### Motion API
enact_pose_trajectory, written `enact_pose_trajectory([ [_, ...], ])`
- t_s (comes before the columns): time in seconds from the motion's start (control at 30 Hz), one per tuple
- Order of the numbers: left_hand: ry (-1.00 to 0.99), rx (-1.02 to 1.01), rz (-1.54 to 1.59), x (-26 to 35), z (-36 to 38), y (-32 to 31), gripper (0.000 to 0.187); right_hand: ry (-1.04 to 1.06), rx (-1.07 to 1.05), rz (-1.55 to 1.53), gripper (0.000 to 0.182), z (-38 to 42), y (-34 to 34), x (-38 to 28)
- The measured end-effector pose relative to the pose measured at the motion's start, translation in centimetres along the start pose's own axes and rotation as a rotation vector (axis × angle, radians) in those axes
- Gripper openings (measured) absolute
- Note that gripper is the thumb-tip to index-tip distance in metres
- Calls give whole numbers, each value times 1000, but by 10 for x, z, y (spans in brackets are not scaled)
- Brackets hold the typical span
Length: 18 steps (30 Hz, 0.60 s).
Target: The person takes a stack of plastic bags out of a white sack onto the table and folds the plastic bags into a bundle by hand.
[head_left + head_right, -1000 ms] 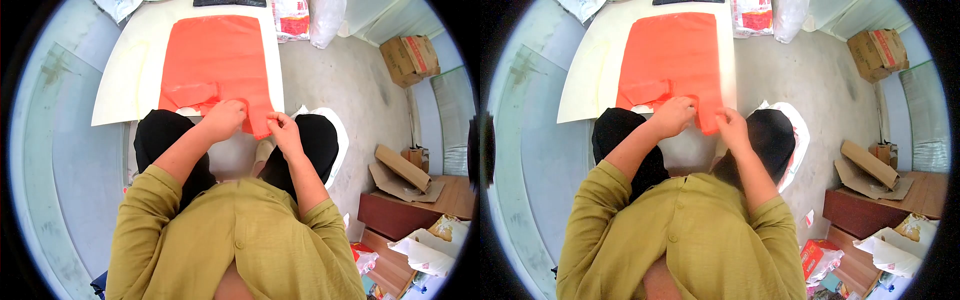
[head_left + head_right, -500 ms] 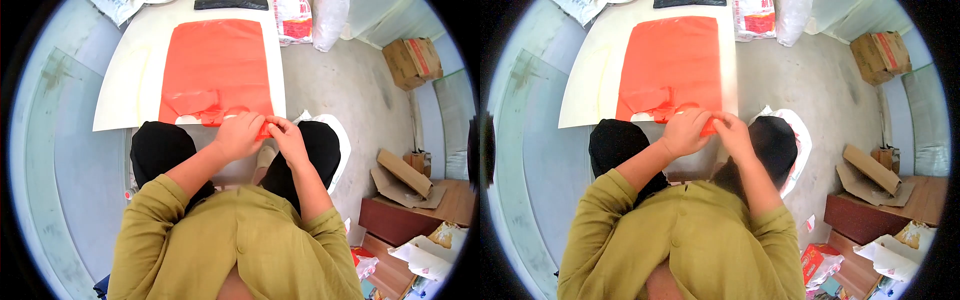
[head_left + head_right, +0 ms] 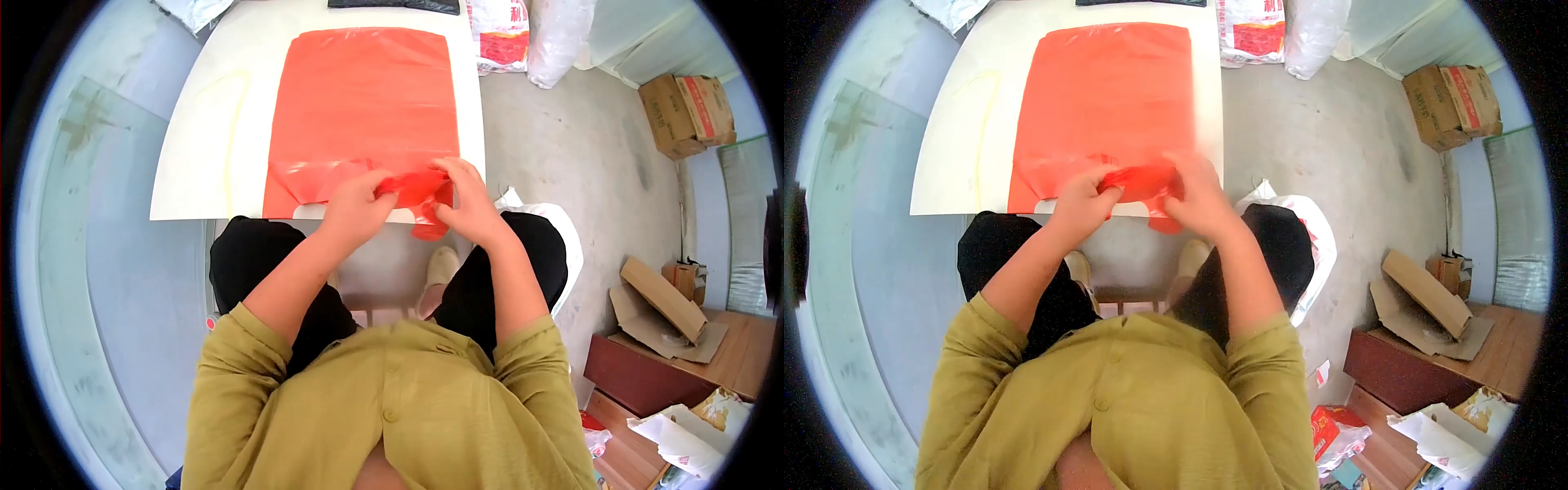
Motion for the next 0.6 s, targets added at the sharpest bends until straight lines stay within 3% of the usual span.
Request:
enact_pose_trajectory([
  [0.03, 58, 26, 72, -15, 2, 4, 18, -8, -29, 58, 53, -9, -5, 2],
  [0.13, -54, 215, 44, -36, 1, 28, 21, -130, -160, 176, 48, -35, -14, 3],
  [0.23, 169, 147, -16, -45, 1, 43, 23, -217, -249, 219, 36, -56, -21, 7],
  [0.5, 43, 121, -227, -35, -10, 62, 30, -60, -159, 201, 30, -77, -31, -12],
  [0.6, 54, 106, -273, -40, -12, 61, 38, -97, -171, 159, 33, -79, -35, -5],
])
Point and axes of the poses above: each hand's wrist, its own z-axis away from the middle knuckle, its own y-axis out of the back of the hand, x = y × z, the point moved 10 cm from there along -z, towards the middle knuckle, and after that the axes turned 15 degrees about -y, right-handed, at the moved point
